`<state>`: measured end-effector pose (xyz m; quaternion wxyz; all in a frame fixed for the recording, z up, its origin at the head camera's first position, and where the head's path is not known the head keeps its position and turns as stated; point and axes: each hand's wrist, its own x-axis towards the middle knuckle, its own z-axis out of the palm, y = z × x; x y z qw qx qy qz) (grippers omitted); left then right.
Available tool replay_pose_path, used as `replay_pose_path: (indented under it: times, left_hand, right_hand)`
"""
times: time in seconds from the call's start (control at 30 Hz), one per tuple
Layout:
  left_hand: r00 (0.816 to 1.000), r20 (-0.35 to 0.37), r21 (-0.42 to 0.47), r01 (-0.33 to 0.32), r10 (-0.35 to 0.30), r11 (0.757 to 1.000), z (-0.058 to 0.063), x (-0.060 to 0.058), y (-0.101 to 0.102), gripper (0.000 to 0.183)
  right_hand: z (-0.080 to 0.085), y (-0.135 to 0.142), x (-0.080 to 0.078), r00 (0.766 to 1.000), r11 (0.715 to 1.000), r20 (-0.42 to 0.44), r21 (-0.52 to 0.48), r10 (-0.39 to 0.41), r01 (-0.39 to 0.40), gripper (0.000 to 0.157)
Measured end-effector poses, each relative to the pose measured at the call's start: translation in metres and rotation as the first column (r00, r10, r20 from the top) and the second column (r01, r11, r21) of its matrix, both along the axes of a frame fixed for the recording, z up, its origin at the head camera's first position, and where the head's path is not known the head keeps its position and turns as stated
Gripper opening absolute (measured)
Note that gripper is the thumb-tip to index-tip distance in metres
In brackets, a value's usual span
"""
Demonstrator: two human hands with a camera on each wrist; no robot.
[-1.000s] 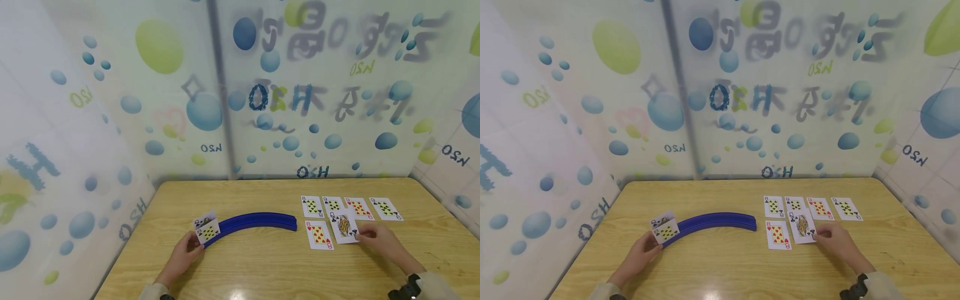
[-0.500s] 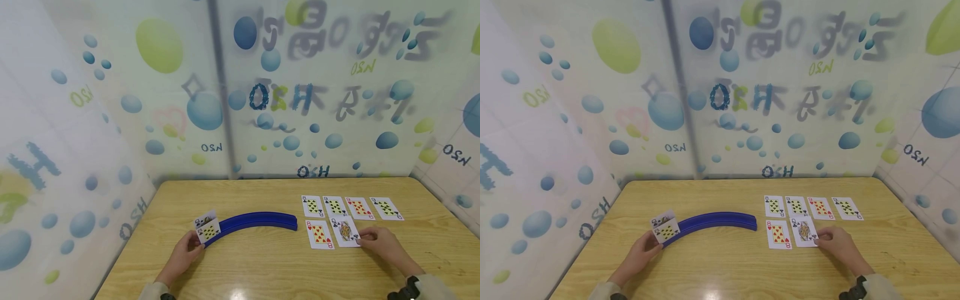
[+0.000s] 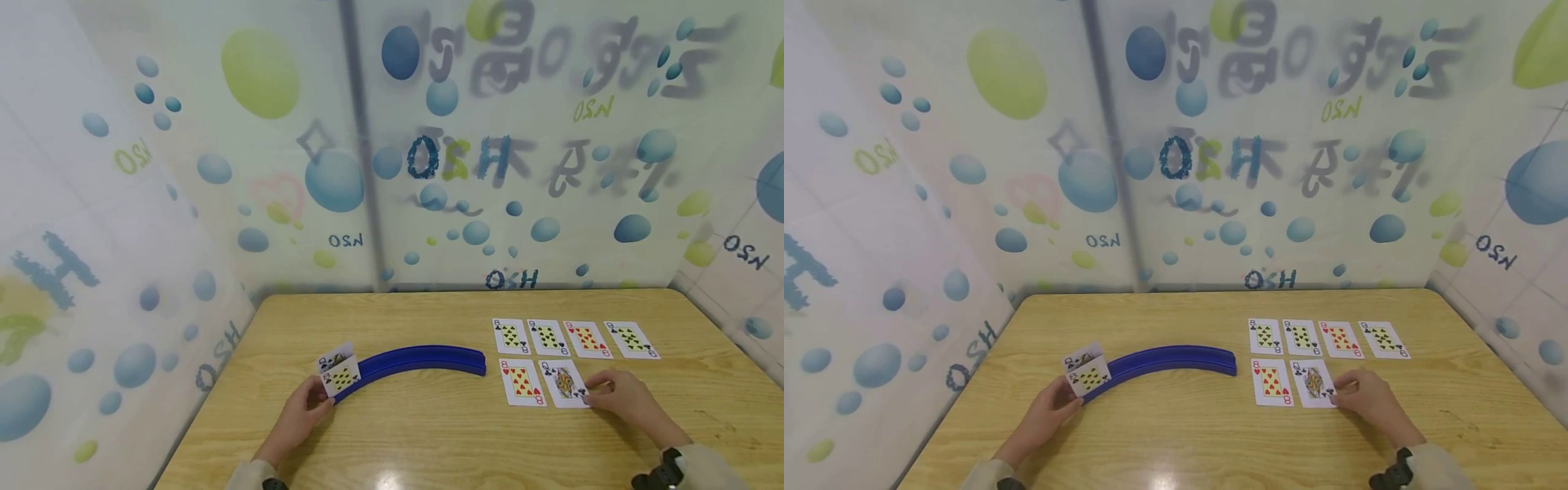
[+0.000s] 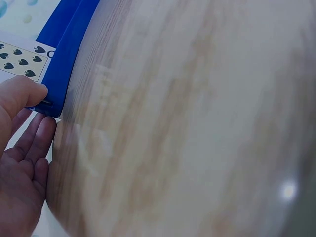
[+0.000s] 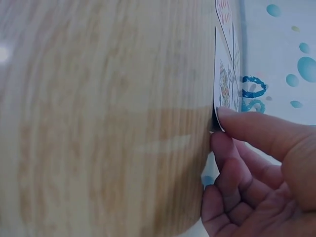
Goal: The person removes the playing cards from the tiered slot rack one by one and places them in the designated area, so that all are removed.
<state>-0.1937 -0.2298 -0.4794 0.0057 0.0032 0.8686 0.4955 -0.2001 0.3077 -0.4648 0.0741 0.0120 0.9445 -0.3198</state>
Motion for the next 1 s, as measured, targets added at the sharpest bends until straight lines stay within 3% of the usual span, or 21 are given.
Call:
replay_pose_path:
  times: [0.43, 1.0]
  left_hand:
    - [1.0, -0.008, 0.018, 0.0, 0.0, 1.0, -0.0024, 0.0006, -0.0002, 0.026]
    - [1.0, -0.011, 0.004, -0.002, 0.002, 1.0, -0.0012, 0.0014, 0.0, 0.026]
  right_hand:
    - [-0.0003, -0.0019, 0.0026, 0.999, 1.0, 0.026, -0.009, -0.028, 0.028, 0.031]
    - [0.0024, -0.0085, 0.0081, 1.0, 1.0, -0.02, -0.011, -0.024, 0.023, 0.026]
